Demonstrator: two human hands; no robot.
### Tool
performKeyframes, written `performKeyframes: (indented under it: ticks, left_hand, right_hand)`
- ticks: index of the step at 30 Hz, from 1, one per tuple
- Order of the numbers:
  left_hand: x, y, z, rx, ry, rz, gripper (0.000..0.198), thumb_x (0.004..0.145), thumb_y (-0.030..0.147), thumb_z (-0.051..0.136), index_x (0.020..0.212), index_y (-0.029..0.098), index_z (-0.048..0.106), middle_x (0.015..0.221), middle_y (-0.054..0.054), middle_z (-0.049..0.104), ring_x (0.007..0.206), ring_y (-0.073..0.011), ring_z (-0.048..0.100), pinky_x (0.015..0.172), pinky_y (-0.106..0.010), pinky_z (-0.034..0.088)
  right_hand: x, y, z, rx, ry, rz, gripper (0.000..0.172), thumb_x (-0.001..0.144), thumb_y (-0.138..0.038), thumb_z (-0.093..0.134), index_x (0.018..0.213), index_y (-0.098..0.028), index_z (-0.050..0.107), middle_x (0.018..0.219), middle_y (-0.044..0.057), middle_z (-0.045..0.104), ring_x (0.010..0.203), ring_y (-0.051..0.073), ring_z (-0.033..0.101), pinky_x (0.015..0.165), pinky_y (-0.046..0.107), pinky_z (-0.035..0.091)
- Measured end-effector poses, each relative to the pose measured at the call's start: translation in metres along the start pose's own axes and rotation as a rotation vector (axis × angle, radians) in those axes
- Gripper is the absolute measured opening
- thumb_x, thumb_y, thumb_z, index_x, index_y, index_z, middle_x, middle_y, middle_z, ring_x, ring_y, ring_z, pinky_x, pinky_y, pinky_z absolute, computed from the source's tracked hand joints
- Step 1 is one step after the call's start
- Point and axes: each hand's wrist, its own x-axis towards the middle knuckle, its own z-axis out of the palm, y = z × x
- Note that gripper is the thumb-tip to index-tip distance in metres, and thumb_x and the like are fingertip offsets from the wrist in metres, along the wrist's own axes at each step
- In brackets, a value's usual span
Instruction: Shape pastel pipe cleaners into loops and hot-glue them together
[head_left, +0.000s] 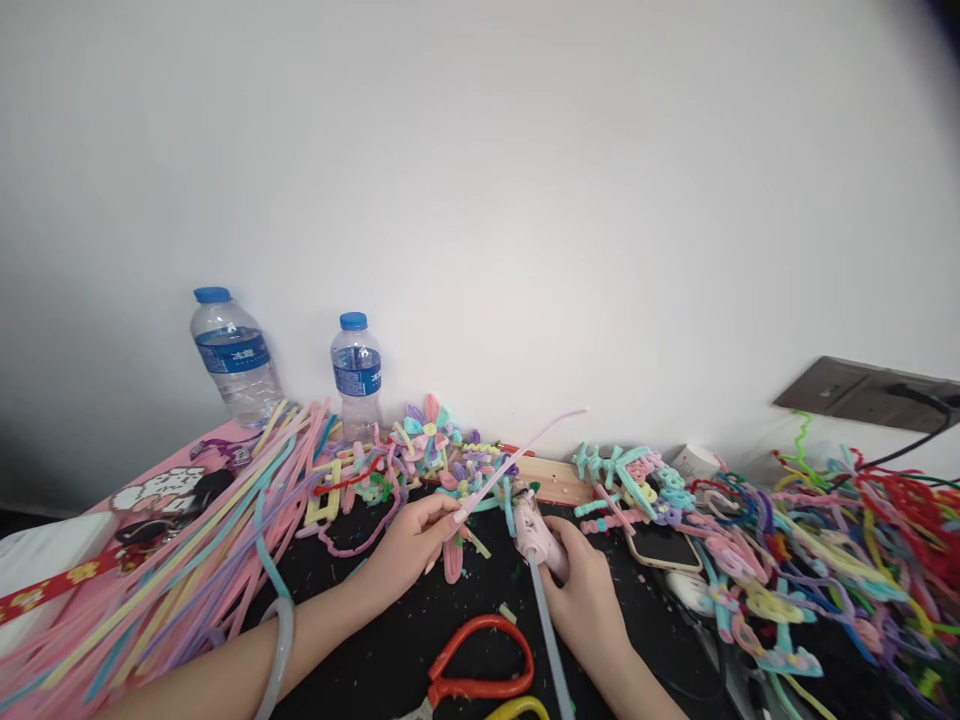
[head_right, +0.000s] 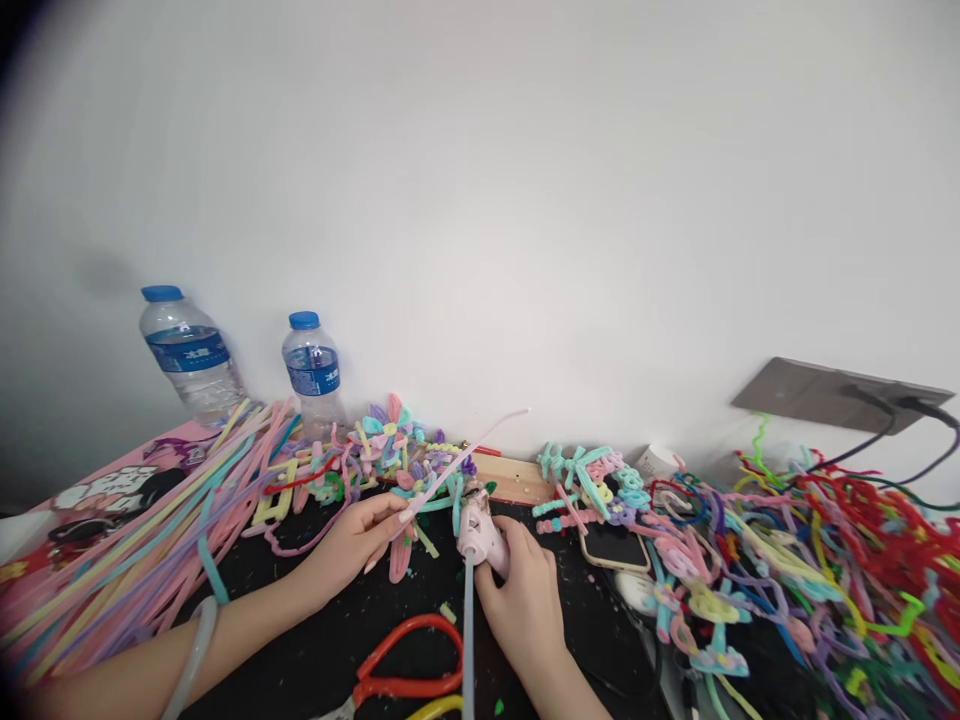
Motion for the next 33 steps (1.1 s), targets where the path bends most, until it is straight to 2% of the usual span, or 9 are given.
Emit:
performKeyframes:
  ticks: [5, 9, 12, 16, 19, 33]
  left_hand:
    - [0.000, 0.000, -0.004, -0.007, 0.067, 0.017, 0.033, 0.083, 0.045, 0.052, 0.074, 0.014, 0.059, 0.058, 0.005, 0.045, 0.046, -0.0075, 0.032, 0.044, -0.020, 0.024]
    - [0.000, 0.003, -0.004, -0.031, 0.069, 0.028, 0.034, 0.084, 0.045, 0.051, 0.073, 0.014, 0.058, 0.058, 0.005, 0.044, 0.047, -0.0080, 0.034, 0.045, -0.020, 0.026]
    - [0.000, 0.003, -0.002, -0.025, 0.045, 0.039, 0.034, 0.084, 0.045, 0.052, 0.071, 0.014, 0.056, 0.055, 0.005, 0.047, 0.045, -0.0084, 0.039, 0.044, -0.020, 0.029]
    - [-0.003, 0.000, 0.003, -0.042, -0.038, 0.046, 0.031, 0.088, 0.042, 0.047, 0.074, 0.015, 0.055, 0.050, 0.003, 0.053, 0.043, -0.0109, 0.050, 0.043, -0.020, 0.033]
    - [-0.006, -0.002, 0.004, -0.043, -0.069, 0.052, 0.027, 0.089, 0.038, 0.047, 0.078, 0.014, 0.056, 0.051, 0.002, 0.056, 0.043, -0.0112, 0.051, 0.043, -0.020, 0.037]
    - [-0.009, 0.000, 0.006, 0.011, -0.003, 0.091, 0.023, 0.090, 0.033, 0.046, 0.079, 0.015, 0.057, 0.049, 0.003, 0.055, 0.039, -0.0096, 0.048, 0.040, -0.019, 0.039]
  right_hand:
    - [-0.005, -0.002, 0.002, 0.171, 0.035, 0.031, 0.024, 0.083, -0.025, 0.047, 0.105, -0.019, 0.055, 0.091, 0.006, 0.067, 0.074, 0.023, 0.062, 0.065, 0.031, 0.047]
    - [-0.006, -0.007, -0.003, 0.346, 0.087, -0.038, 0.020, 0.084, -0.022, 0.046, 0.102, -0.020, 0.055, 0.088, 0.004, 0.066, 0.078, 0.021, 0.061, 0.070, 0.028, 0.046]
    - [-0.007, -0.012, -0.006, 0.424, 0.040, -0.103, 0.016, 0.082, -0.020, 0.049, 0.095, -0.021, 0.058, 0.084, 0.003, 0.065, 0.076, 0.021, 0.061, 0.068, 0.026, 0.046]
    - [-0.008, -0.017, -0.005, 0.449, -0.041, -0.133, 0.017, 0.078, -0.018, 0.052, 0.092, -0.021, 0.062, 0.080, 0.003, 0.065, 0.070, 0.020, 0.061, 0.065, 0.026, 0.046]
    - [-0.007, -0.018, -0.005, 0.458, -0.054, -0.156, 0.020, 0.077, -0.016, 0.052, 0.092, -0.020, 0.064, 0.082, 0.004, 0.066, 0.073, 0.020, 0.061, 0.066, 0.026, 0.046]
    - [-0.008, -0.013, -0.002, 0.418, -0.078, -0.152, 0.018, 0.081, -0.015, 0.054, 0.096, -0.021, 0.063, 0.086, 0.005, 0.067, 0.076, 0.022, 0.061, 0.069, 0.028, 0.046]
